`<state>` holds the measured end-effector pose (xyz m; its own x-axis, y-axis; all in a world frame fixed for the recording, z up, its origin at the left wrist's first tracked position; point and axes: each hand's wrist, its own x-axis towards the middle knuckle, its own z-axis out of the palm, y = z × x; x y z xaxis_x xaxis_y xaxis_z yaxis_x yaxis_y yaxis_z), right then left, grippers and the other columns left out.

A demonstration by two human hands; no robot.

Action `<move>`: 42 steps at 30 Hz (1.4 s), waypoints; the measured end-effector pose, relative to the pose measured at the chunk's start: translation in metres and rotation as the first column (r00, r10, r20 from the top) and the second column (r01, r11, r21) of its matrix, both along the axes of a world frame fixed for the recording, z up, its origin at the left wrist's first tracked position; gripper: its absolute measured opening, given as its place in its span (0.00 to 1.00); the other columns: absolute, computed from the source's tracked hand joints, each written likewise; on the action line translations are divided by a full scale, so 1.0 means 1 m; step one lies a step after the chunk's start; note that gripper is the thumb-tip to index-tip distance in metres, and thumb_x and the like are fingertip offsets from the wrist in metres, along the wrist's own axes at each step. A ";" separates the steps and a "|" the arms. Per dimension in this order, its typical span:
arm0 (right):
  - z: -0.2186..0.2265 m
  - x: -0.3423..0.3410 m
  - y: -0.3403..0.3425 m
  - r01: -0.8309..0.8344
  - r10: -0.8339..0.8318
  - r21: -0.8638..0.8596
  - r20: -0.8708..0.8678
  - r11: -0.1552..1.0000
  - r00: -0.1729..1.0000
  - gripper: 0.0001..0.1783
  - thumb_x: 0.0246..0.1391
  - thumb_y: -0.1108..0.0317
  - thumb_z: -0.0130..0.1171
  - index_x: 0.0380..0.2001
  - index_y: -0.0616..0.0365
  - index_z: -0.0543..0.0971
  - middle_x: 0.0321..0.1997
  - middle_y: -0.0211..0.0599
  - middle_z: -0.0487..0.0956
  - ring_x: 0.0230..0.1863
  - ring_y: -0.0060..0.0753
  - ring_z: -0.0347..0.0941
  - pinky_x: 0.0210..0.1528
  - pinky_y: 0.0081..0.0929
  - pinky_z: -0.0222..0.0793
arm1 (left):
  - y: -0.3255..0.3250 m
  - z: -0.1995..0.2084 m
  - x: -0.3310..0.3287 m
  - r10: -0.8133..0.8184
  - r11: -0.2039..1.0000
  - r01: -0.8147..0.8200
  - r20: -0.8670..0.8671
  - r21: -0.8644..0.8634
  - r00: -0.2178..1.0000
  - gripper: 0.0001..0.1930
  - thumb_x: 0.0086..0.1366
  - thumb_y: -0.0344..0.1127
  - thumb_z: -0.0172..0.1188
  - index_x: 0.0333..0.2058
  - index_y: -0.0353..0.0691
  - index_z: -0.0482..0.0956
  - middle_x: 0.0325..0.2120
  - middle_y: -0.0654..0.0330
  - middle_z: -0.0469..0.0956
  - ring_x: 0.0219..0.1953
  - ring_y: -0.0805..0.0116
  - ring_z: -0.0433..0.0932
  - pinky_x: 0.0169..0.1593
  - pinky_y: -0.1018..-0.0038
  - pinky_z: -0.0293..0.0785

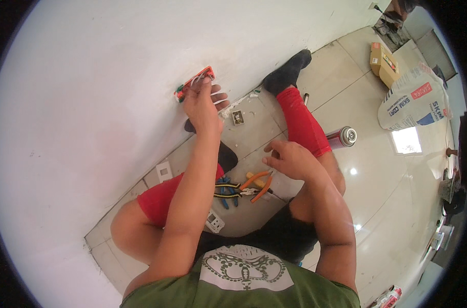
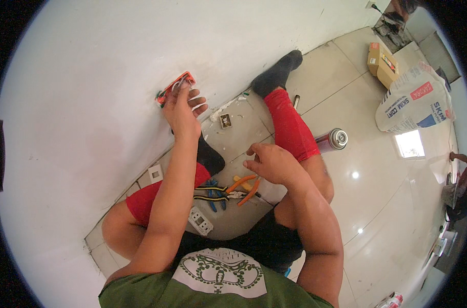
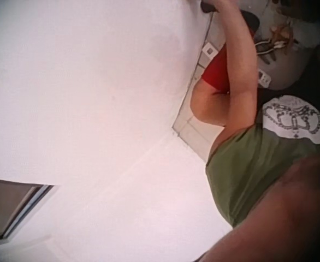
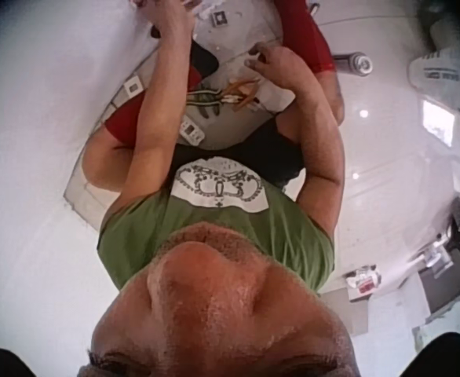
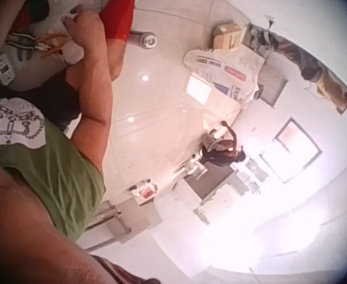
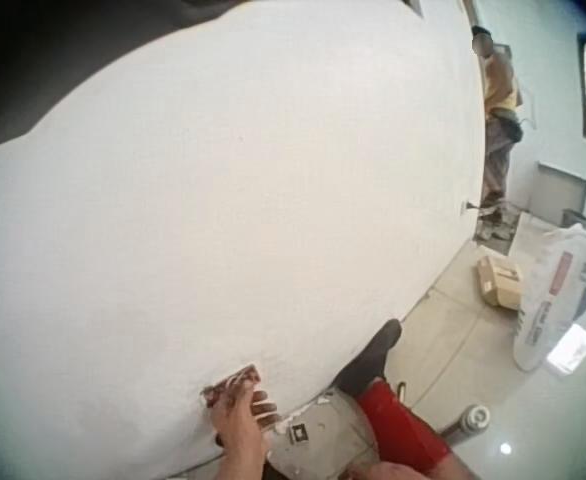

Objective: The recorder is repairing or replacing an electrical outlet on a wall using various tools.

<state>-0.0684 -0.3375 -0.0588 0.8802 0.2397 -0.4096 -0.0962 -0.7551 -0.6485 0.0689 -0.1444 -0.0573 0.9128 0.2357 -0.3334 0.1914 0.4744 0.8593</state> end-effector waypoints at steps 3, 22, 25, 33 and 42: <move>-0.001 0.000 -0.001 -0.007 0.007 -0.008 0.005 1.000 1.000 0.22 0.61 0.53 0.61 0.48 0.60 0.80 0.41 0.47 0.84 0.45 0.49 0.82 0.49 0.43 0.76 | 0.007 -0.013 0.001 0.019 0.975 -0.061 0.195 0.213 0.981 0.13 0.69 0.36 0.62 0.49 0.39 0.78 0.32 0.56 0.83 0.28 0.66 0.83 0.27 0.72 0.80; 0.048 0.099 0.061 0.100 -0.093 0.006 0.437 0.995 0.895 0.18 0.61 0.54 0.62 0.41 0.60 0.83 0.36 0.47 0.84 0.39 0.50 0.82 0.42 0.40 0.77 | 0.027 -0.054 0.014 -0.181 0.962 0.052 0.481 0.269 0.858 0.18 0.71 0.26 0.55 0.58 0.38 0.77 0.41 0.53 0.86 0.29 0.74 0.82 0.30 0.78 0.79; 0.046 0.136 0.075 0.210 -0.242 0.120 0.469 0.970 0.849 0.20 0.62 0.53 0.60 0.41 0.62 0.83 0.37 0.49 0.84 0.38 0.51 0.82 0.43 0.40 0.76 | 0.030 -0.055 0.015 -0.242 0.951 0.108 0.479 0.291 0.844 0.21 0.69 0.23 0.53 0.60 0.39 0.76 0.40 0.54 0.86 0.28 0.76 0.80 0.29 0.80 0.76; 0.017 0.160 0.101 0.265 -0.340 0.220 0.461 0.939 0.820 0.16 0.61 0.56 0.59 0.37 0.60 0.83 0.36 0.48 0.84 0.38 0.54 0.81 0.41 0.42 0.76 | 0.039 -0.056 0.018 -0.388 0.920 0.314 0.425 0.236 0.818 0.28 0.64 0.18 0.49 0.63 0.40 0.71 0.32 0.61 0.81 0.24 0.81 0.72 0.25 0.80 0.68; 0.013 0.159 0.109 0.241 -0.103 -0.054 0.800 0.969 0.591 0.10 0.54 0.62 0.62 0.30 0.57 0.79 0.32 0.41 0.80 0.35 0.52 0.80 0.35 0.46 0.76 | 0.041 -0.048 0.016 -0.390 0.877 0.191 0.420 0.441 0.820 0.26 0.64 0.17 0.49 0.61 0.37 0.69 0.36 0.61 0.80 0.34 0.73 0.80 0.34 0.75 0.77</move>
